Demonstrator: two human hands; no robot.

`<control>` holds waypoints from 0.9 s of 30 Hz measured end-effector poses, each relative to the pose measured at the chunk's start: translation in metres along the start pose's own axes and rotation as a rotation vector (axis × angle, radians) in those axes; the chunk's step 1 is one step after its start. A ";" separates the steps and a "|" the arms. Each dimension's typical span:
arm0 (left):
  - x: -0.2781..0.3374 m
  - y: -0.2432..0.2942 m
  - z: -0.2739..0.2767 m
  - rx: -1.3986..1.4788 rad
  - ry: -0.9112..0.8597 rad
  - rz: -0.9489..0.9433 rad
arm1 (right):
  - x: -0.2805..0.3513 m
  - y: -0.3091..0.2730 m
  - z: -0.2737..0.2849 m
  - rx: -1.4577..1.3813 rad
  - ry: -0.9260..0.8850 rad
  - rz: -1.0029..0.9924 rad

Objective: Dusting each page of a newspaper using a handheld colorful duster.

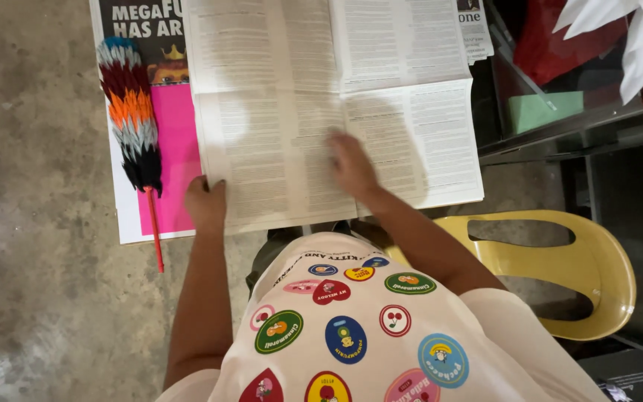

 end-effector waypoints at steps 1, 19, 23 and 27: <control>0.001 -0.001 0.010 -0.043 0.059 -0.043 | 0.006 0.013 0.006 0.105 -0.137 -0.114; 0.054 -0.001 0.128 -0.500 0.358 0.143 | 0.053 0.056 -0.010 0.563 -0.520 -0.224; 0.036 -0.073 0.107 -0.539 0.251 0.063 | 0.056 0.062 -0.012 0.518 -0.565 -0.253; 0.077 -0.044 0.091 -0.515 0.285 -0.047 | 0.063 0.072 -0.012 0.466 -0.522 -0.224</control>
Point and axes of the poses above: each hand's wrist, its own x-axis away from the middle knuckle, its own z-axis out of the back of the hand, y = z × x, the point moved 6 cm from there along -x, towards the middle knuckle, and after that the axes turned 7 degrees about x, right-handed, at the moved point
